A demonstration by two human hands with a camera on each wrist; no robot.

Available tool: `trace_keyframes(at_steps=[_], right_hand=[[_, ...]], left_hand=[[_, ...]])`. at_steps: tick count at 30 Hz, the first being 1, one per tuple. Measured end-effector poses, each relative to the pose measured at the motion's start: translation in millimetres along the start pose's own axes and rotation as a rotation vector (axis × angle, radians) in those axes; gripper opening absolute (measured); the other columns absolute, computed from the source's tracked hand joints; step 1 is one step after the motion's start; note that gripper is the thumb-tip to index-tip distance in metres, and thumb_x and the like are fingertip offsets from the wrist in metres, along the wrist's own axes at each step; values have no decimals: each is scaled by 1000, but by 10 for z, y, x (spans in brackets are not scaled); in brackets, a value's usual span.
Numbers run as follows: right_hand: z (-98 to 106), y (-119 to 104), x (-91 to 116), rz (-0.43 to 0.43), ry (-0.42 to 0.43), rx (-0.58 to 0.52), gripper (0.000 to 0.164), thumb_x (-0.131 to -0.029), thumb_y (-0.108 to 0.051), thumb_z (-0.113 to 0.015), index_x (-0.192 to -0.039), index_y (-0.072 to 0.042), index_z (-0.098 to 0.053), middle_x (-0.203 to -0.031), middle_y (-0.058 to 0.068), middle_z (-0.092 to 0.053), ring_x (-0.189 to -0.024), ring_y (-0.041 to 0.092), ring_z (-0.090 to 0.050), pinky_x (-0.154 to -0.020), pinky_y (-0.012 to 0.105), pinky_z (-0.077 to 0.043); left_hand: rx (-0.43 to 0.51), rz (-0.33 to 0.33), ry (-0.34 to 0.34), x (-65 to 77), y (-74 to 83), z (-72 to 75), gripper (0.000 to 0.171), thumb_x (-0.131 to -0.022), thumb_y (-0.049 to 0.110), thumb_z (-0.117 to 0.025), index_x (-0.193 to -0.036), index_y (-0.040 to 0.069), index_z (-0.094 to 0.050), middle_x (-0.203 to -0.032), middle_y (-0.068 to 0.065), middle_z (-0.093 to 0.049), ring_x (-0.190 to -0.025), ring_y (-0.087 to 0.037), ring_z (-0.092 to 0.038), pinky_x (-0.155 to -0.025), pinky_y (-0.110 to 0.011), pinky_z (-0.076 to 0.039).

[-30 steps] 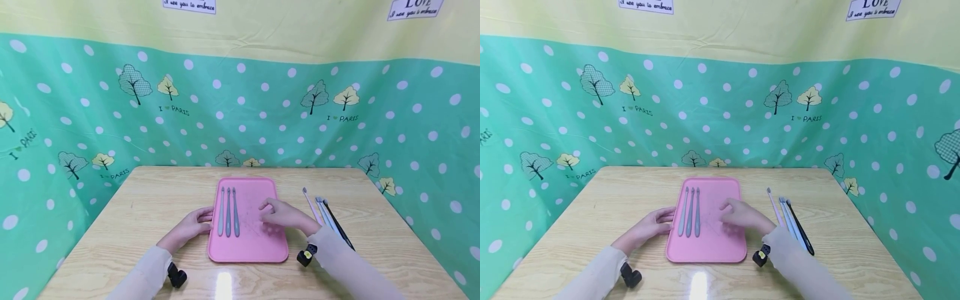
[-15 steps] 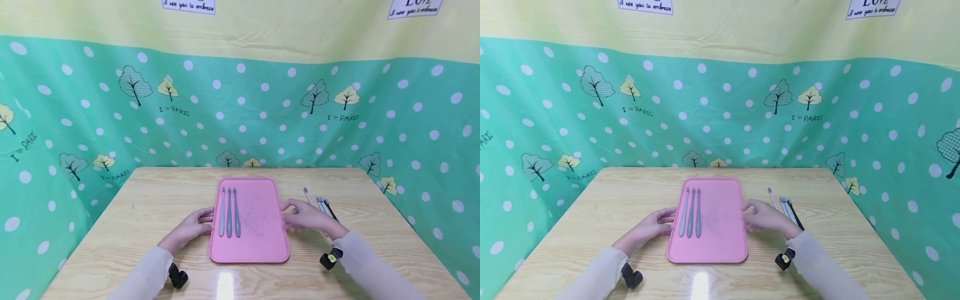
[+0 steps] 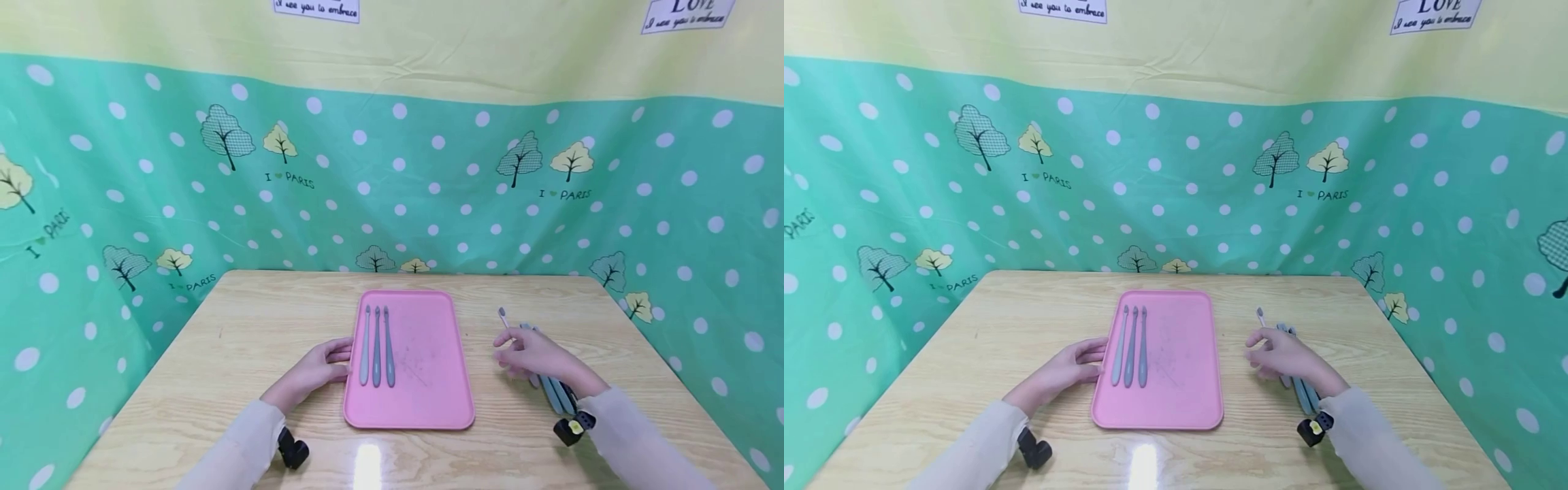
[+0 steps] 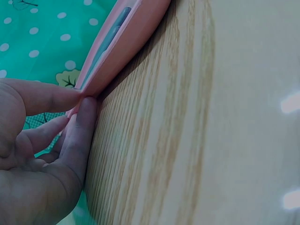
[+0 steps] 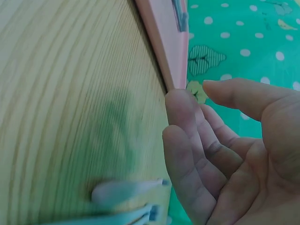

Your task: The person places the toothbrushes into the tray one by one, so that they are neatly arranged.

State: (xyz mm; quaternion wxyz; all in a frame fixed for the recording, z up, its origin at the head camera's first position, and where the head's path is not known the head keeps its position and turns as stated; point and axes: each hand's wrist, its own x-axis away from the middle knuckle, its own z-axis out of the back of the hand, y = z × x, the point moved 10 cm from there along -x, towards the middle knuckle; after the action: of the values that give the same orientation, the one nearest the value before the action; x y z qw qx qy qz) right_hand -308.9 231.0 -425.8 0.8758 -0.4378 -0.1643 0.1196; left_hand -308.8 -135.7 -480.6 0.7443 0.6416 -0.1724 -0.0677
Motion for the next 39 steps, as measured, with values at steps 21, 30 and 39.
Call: trace_keyframes(at_steps=[21,30,39], right_hand=[[369,384,217,-94,152,145,29,-93,-10,-66,-118,4,-61,-83,7,-64,-71,22,-64,-53,33,-54],[382,468,214,-107,174,153,32,-90,-11,-70,-117,3,-61,-84,6,-62,-72,21,-62,-53,32,-53],[382,548,168,-116,205,187,35,-87,-12,-74,-117,1,-62,-84,5,-62,-68,19,-58,-52,29,-51]], left_hand=[[21,5,-8,-17,-19,-7,65,-93,-2,-63,-151,-5,-35,-143,-24,-49,-127,-36,-53,-94,-35,-58],[16,0,-15,-30,-39,-12,64,-94,-1,-63,-152,-4,-35,-143,-23,-49,-128,-35,-52,-94,-35,-58],[13,7,-1,-22,-17,-17,65,-93,-2,-63,-152,-4,-35,-143,-23,-49,-128,-36,-52,-95,-35,-57]])
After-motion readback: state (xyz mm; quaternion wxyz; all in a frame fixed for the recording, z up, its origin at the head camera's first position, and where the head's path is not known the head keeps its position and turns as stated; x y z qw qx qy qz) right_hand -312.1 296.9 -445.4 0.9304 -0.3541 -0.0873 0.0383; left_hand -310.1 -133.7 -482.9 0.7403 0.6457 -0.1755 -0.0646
